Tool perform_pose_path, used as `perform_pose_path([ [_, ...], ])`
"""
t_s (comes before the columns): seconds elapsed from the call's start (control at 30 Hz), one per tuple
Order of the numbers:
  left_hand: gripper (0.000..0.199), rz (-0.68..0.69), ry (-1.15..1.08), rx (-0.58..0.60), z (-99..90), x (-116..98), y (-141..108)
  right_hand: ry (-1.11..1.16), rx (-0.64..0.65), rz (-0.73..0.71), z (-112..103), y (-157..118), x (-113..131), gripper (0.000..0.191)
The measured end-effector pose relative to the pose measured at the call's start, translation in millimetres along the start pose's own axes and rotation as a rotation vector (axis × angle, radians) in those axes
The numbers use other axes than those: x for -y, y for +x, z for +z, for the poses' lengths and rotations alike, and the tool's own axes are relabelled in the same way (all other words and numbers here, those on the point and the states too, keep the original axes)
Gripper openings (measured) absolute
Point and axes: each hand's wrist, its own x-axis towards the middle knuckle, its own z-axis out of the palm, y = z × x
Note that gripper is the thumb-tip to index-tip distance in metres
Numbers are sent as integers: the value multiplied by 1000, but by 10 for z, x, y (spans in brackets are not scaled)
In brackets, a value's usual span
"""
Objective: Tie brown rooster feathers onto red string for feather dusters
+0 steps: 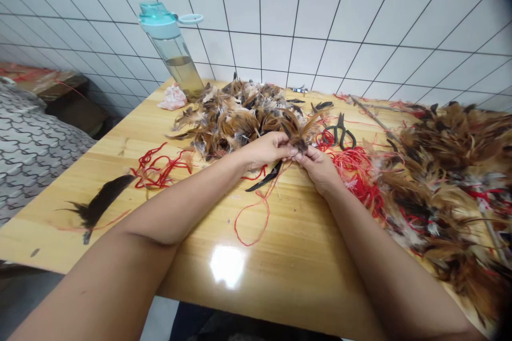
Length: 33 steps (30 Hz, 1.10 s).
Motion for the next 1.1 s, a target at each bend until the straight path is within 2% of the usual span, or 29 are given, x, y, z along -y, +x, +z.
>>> perform_pose_path([
  [0.13,34,-28,15,-25,-1,8,10,-48,-37,-19,6,-5,-2,31],
  [0.3,35,-76,-342,-94,20,3,23,12,-79,26,46,-49,83,33],
  [0.43,36,-174,-470,-85,23,6,22,5,-68,21,56,-50,93,34],
  [0.7,38,-214,-447,-53,40,21,9,-57,-77,-14,39,-39,38,29],
  [0.9,37,-189,-371,-58,48,9,10,-100,-68,-36,20,-33,-39,31],
  [1.1,34,-105,-308,-120,20,6,27,-110,-82,20,38,-49,69,36],
])
